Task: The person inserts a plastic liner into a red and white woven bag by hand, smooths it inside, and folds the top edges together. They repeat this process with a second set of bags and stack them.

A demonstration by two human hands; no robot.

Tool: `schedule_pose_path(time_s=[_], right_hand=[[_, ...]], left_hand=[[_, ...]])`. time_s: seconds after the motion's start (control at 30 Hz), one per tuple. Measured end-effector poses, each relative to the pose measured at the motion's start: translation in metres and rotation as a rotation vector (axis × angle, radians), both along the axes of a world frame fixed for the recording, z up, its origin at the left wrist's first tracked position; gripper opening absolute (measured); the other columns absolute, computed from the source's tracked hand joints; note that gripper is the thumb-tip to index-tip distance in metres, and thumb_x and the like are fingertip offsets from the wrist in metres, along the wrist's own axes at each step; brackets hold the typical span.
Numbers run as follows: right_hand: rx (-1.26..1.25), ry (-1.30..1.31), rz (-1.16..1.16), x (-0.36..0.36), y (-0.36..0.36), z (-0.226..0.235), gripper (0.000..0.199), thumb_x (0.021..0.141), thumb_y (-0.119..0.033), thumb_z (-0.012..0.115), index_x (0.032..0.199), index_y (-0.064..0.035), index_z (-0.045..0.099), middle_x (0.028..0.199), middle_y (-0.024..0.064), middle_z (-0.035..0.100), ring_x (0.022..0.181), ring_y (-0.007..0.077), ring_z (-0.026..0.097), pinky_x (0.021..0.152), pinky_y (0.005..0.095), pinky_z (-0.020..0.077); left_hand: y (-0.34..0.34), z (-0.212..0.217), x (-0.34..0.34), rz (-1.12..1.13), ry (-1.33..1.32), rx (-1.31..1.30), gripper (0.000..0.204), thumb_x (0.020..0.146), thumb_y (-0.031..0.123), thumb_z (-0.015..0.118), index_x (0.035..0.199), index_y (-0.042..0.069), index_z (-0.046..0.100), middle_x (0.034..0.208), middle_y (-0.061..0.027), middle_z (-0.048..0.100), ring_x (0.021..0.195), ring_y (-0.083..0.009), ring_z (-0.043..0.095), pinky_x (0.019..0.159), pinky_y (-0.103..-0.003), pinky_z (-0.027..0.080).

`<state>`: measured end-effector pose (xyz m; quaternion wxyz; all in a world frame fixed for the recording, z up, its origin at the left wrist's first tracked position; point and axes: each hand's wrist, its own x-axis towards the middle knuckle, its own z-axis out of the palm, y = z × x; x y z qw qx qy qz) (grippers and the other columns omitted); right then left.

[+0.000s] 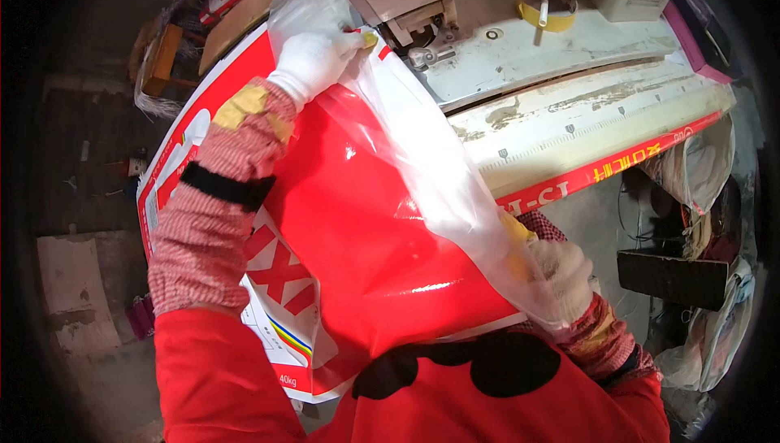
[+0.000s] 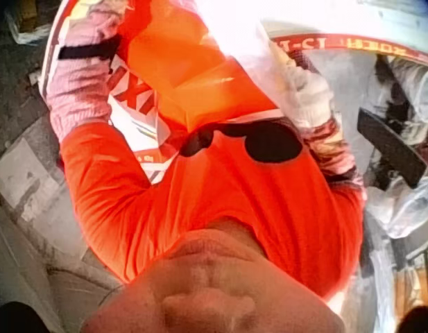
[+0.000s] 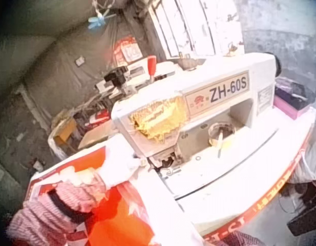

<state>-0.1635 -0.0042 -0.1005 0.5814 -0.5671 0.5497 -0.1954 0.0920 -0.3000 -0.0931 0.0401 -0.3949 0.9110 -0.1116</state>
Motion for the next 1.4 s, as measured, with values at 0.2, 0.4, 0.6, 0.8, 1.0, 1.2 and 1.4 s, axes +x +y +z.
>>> schedule_pose_path(time_s=[0.2,0.4,0.6,0.8,1.0,1.2,1.4], right_hand=[[-0.203,-0.023,0.074,0.002,0.022,-0.017,0.029,0.084,-0.007,0.052,0.113,-0.0032,0.056,0.098,0.0105,0.062,0.078,0.0189,0.062,0.066,0.0256,0.0501],[-0.768,0.926,0.41,0.047,-0.068,-0.014,0.045,0.087,-0.033,0.051,0.119,-0.0027,0.052,0.113,0.0159,0.056,0.092,0.0282,0.06,0.074,0.0412,0.0512],[-0.658,0.915,0.258,0.088,-0.195,-0.025,0.029,0.076,-0.023,0.055,0.099,-0.0114,0.068,0.099,0.0115,0.065,0.093,0.0246,0.062,0.072,0.0401,0.0511],[-0.835,0.604,0.362,0.064,-0.204,0.013,0.019,0.074,-0.017,0.06,0.088,-0.0053,0.067,0.084,0.0144,0.065,0.079,0.0303,0.064,0.06,0.0385,0.0518],[-1.255,0.554,1.017,0.063,-0.273,-0.015,0.018,0.064,-0.017,0.063,0.081,-0.0122,0.068,0.074,0.0115,0.065,0.068,0.0263,0.061,0.064,0.0353,0.0482],[-0.875,0.568,0.805,0.06,-0.263,-0.01,0.025,0.07,-0.012,0.063,0.095,-0.0109,0.065,0.092,0.0112,0.064,0.084,0.0273,0.06,0.074,0.0349,0.0479],[-0.711,0.42,0.747,0.047,-0.239,0.001,0.014,0.065,-0.014,0.068,0.079,-0.0098,0.067,0.074,0.0084,0.066,0.069,0.0275,0.063,0.062,0.0364,0.0503]], left_hand=[[0.007,-0.001,-0.006,-0.172,0.005,0.06,0.022,0.086,0.018,0.048,0.101,0.018,0.065,0.081,-0.0147,0.062,0.073,-0.0325,0.061,0.067,-0.039,0.048],[-0.096,-0.001,-0.021,0.168,0.209,0.069,0.02,0.079,0.022,0.059,0.096,0.014,0.066,0.089,-0.0108,0.066,0.084,-0.0279,0.063,0.074,-0.036,0.049],[-0.133,0.088,-0.014,0.005,0.068,-0.609,0.01,0.078,0.016,0.06,0.081,0.009,0.067,0.072,-0.0093,0.064,0.062,-0.0236,0.06,0.058,-0.032,0.048],[0.013,0.137,-0.029,-0.028,-0.377,-0.046,0.016,0.075,0.016,0.062,0.088,0.006,0.064,0.083,-0.0137,0.064,0.079,-0.031,0.061,0.07,-0.039,0.049],[0.131,0.147,-0.117,-0.707,-0.053,0.165,0.033,0.059,0.019,0.071,0.087,0.007,0.06,0.08,-0.0102,0.058,0.084,-0.0299,0.056,0.076,-0.039,0.044],[0.139,0.157,-0.124,-0.289,-0.215,1.398,0.021,0.079,0.014,0.061,0.098,0.005,0.063,0.075,-0.0108,0.062,0.065,-0.0226,0.06,0.061,-0.031,0.049],[0.175,0.195,-0.129,0.153,-1.138,0.922,0.053,0.074,0.057,0.06,0.073,0.005,0.068,0.069,-0.0149,0.063,0.066,-0.0289,0.063,0.063,-0.037,0.049]])
